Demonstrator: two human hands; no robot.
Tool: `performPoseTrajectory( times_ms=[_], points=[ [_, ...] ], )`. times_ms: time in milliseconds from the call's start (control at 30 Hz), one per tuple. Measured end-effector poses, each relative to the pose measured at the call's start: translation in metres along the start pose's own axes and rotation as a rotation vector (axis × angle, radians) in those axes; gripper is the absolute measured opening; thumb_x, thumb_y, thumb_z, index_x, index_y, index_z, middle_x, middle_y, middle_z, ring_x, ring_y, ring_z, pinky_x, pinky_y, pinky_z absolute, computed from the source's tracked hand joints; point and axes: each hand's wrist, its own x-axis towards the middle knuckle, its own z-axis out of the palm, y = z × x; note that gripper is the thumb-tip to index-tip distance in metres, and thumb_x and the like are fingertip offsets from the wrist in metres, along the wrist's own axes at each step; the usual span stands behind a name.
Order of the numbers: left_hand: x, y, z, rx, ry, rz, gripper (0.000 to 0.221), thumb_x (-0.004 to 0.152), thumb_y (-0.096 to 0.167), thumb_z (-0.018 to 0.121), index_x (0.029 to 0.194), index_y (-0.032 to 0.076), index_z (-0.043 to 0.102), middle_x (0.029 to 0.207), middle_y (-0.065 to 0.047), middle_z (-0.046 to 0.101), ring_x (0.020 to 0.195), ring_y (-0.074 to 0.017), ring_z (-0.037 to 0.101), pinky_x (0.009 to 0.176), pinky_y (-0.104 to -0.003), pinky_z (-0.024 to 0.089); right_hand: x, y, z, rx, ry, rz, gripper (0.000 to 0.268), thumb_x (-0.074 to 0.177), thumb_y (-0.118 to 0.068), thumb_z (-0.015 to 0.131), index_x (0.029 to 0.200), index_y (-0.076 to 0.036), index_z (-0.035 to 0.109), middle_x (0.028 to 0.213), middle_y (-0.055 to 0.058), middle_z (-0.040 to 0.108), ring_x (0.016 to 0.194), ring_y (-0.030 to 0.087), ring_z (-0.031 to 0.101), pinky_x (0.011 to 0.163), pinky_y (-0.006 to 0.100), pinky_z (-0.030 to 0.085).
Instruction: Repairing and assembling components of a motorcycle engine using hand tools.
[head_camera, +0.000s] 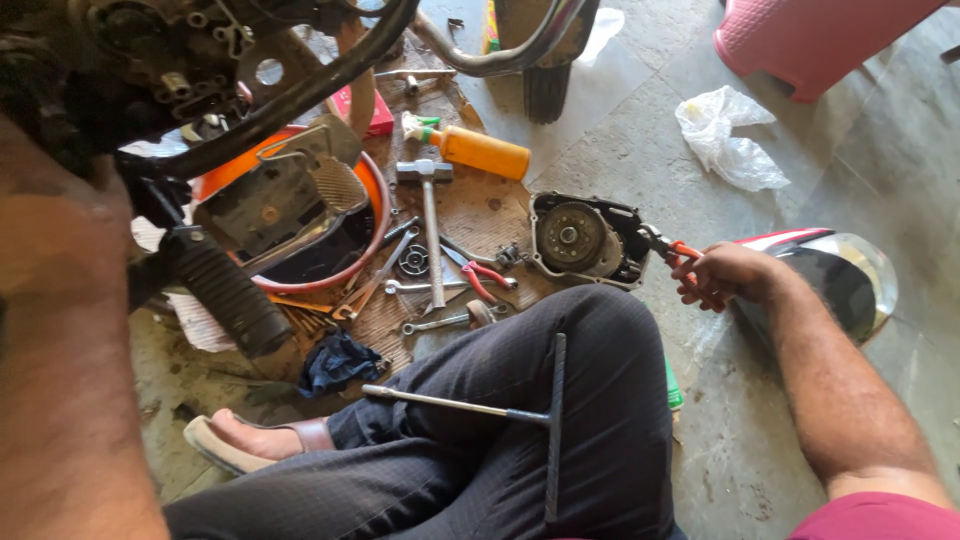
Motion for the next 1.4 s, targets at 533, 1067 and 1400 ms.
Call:
performPoseTrajectory(
  times_ms=[533,1067,1400],
  points=[
    [0.003,0.016,-0.001,0.193,0.445,0.219,0.086,0.087,0.003,0.061,0.164,0.004,0.022,0.167,-0.021,0.025,0.136,-0.0455,0.049,0.112,-0.045,0.051,-0.169,-0.206,0.225,0.173,-0.681,-0.867,0.067,0.078,-0.021,0.075,0.141,0.0,0.061,0.125,0.028,0.07,0.112,0.037,0.068,0.09,0.051,0.056],
    [0.004,0.027,-0.009,0.21,0.269,0.105,0.09,0.085,0.001,0.062,0.162,0.005,0.015,0.167,-0.019,0.018,0.137,-0.0475,0.049,0.083,-0.04,0.066,-0.288,-0.4,0.391,-0.312,-0.262,-0.957,0.043,0.075,0.002,0.059,0.116,-0.003,0.071,0.093,0.014,0.067,0.07,0.019,0.063,0.056,0.034,0.052],
    [0.003,0.028,-0.012,0.18,0.292,0.124,0.095,0.081,0.003,0.067,0.161,0.004,0.017,0.166,-0.02,0.021,0.136,-0.0446,0.049,0.083,-0.039,0.066,-0.305,-0.409,0.403,-0.489,-0.031,-1.067,0.036,0.08,-0.012,0.065,0.115,-0.006,0.073,0.081,0.009,0.069,0.069,0.019,0.065,0.061,0.036,0.052]
  ],
)
